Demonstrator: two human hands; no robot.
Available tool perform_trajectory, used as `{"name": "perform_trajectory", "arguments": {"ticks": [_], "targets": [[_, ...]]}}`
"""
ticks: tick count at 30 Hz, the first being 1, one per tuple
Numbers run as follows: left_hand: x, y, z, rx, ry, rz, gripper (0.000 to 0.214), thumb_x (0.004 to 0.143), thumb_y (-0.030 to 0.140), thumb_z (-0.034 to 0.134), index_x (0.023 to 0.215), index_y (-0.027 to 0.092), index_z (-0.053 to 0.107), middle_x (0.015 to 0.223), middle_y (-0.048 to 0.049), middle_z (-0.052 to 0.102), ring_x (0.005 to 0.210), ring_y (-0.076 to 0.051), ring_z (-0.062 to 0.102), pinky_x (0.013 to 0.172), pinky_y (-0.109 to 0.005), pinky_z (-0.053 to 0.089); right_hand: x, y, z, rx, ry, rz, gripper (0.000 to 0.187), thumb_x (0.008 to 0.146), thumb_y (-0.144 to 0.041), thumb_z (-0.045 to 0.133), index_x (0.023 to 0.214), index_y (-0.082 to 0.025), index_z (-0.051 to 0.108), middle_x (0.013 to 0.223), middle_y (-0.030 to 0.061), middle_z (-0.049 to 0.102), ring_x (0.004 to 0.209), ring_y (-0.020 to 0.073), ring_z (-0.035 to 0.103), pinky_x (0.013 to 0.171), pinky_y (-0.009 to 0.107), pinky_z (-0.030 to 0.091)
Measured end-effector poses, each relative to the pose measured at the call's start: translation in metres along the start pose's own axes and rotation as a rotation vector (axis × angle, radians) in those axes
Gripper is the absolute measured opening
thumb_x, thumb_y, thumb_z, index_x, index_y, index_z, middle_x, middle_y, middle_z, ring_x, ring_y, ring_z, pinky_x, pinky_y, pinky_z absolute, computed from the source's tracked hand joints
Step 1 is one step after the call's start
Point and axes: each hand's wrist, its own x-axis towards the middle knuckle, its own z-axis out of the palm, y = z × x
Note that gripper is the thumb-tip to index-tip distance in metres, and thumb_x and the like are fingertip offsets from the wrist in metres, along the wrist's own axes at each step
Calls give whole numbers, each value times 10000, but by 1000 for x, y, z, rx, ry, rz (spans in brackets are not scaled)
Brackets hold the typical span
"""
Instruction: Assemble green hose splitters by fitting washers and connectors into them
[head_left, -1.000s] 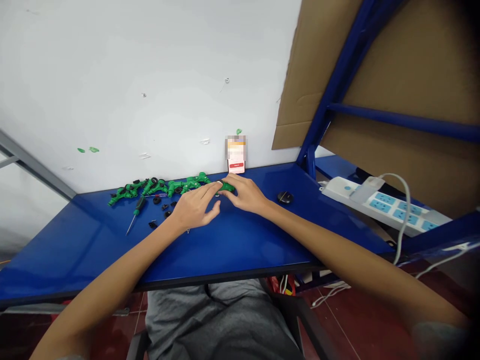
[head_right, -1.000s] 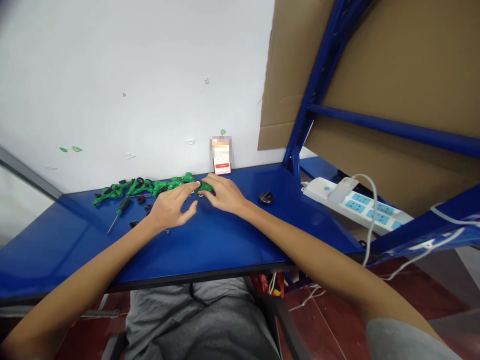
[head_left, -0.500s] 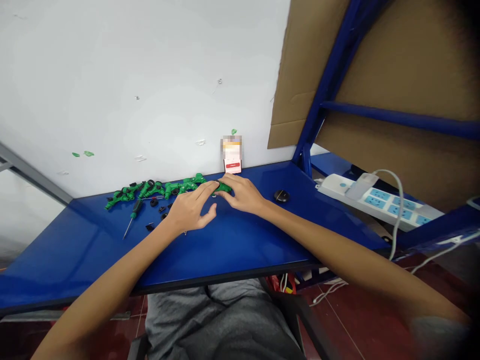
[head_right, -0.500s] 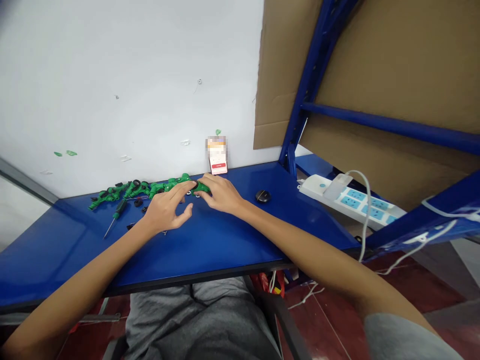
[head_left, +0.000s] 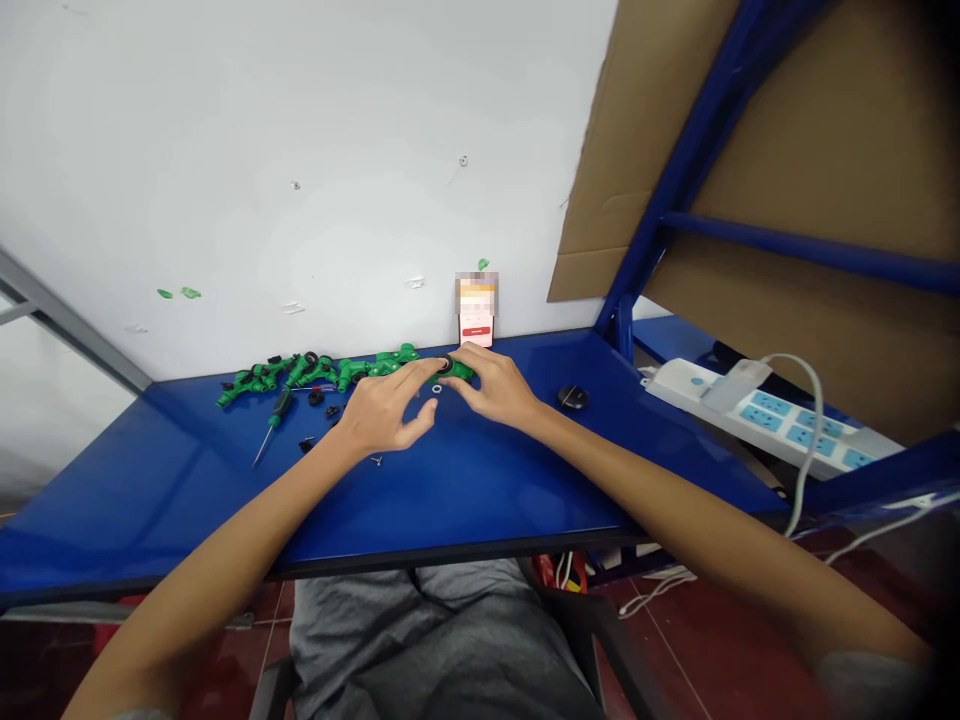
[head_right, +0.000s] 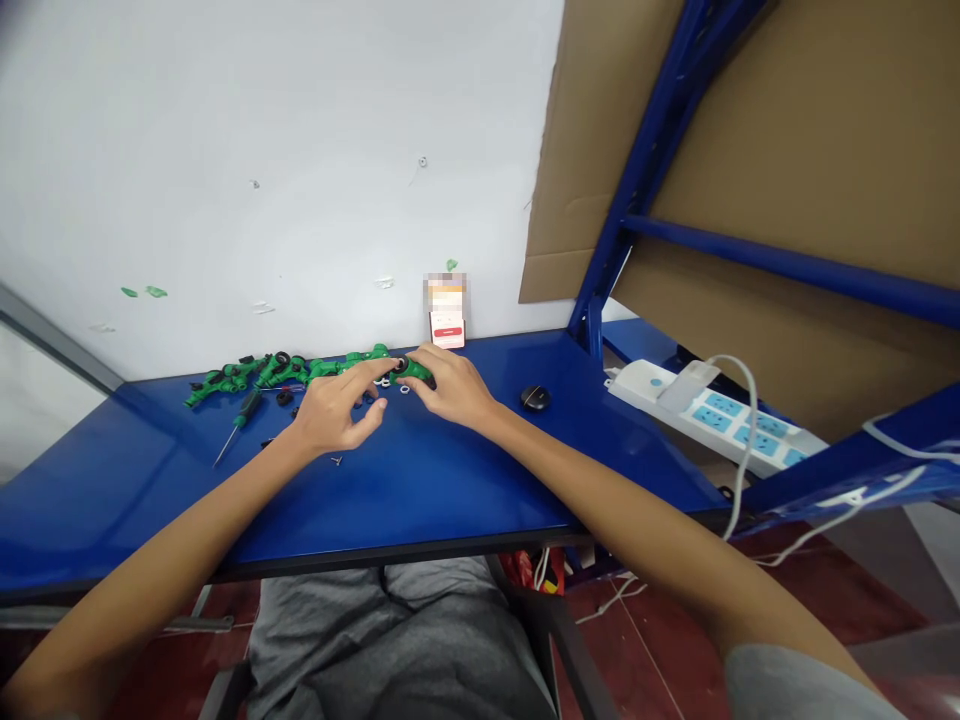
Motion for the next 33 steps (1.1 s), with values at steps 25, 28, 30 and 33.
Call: {"name": "perform_trajectory", "arguments": {"ticks": [25, 28, 30, 33], "targets": [[6, 15, 1, -246, -169, -253, 511, 1027, 260, 533, 1535, 217, 498, 1459, -120, 698, 786, -124, 772, 677, -261, 646, -4, 9, -5, -125, -23, -42, 161, 1051, -312, 660, 1169, -218, 715, 1023, 77, 733, 897, 238, 662, 781, 356, 505], [7, 12, -2, -302, -214, -267, 494, 1029, 258, 530, 1522, 224, 513, 1388, -97, 731, 806, -138, 778, 708, -281, 649, -4, 10, -6, -119, -50, -49, 165, 1052, -322, 662, 1166, -218, 719, 1005, 73, 728, 888, 238, 664, 768, 351, 495], [8, 9, -4, -320, -237, -263, 510, 1032, 252, 524, 1542, 233, 508, 1349, -85, 747, 790, -140, 776, 713, -289, 646, -4, 10, -6, -103, -45, -33, 169, 1052, -336, 663, 1161, -219, 719, 1008, 74, 729, 880, 238, 668, 757, 346, 491], [7, 5, -8, -308, -244, -220, 567, 1028, 242, 516, 1594, 244, 481, 1238, -57, 791, 777, -144, 778, 689, -276, 632, -3, 8, -6, -86, -16, -1, 168, 1048, -344, 663, 1153, -225, 717, 1030, 82, 741, 900, 246, 678, 757, 348, 491]]}}
